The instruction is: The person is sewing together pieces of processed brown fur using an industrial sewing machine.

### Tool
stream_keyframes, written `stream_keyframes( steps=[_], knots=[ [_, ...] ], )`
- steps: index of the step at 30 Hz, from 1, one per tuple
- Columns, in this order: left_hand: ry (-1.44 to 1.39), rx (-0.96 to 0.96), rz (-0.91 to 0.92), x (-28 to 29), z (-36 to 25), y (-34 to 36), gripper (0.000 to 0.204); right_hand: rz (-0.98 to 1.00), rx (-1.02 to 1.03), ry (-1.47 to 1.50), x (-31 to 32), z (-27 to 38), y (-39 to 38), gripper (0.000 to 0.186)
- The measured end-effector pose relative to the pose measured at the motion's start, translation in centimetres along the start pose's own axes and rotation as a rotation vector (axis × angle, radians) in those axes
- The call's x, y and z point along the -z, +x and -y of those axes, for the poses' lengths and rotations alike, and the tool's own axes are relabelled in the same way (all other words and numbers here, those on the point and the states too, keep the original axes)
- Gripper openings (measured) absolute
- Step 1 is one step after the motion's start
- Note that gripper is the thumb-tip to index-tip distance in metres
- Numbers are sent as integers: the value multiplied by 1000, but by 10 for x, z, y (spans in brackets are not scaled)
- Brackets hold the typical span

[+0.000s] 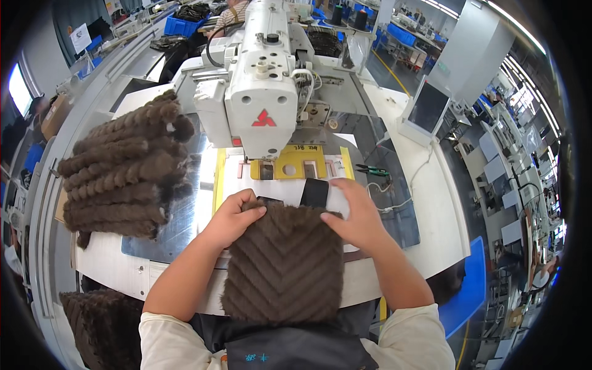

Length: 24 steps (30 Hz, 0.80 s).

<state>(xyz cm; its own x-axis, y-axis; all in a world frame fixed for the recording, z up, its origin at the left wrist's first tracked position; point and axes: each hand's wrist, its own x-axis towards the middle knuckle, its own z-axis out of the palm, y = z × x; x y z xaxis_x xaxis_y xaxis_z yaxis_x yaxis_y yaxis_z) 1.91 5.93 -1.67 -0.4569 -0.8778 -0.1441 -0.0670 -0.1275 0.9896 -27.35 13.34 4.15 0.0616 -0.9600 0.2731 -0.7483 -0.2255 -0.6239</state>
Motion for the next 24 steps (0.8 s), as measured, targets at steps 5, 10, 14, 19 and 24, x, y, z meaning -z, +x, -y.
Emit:
stream_keyframes(
  steps=[5, 10, 14, 19, 24],
  knots=[
    [-33, -67, 77, 2, 0, -2, 26, 374, 262, -34, -31, 2, 30, 46],
    [-55, -76, 94, 6, -1, -6, 24, 614, 163, 60, -35, 6, 50, 29],
    [-104, -71, 138, 10, 2, -6, 26, 626, 136, 100, -36, 10, 51, 31],
    [-139, -129, 186, 8, -3, -9, 28, 663, 56, 134, -39, 13, 47, 34],
    [-220, -185, 194, 3, -6, -11, 22, 699, 70, 145, -43, 6, 46, 34]
  ],
)
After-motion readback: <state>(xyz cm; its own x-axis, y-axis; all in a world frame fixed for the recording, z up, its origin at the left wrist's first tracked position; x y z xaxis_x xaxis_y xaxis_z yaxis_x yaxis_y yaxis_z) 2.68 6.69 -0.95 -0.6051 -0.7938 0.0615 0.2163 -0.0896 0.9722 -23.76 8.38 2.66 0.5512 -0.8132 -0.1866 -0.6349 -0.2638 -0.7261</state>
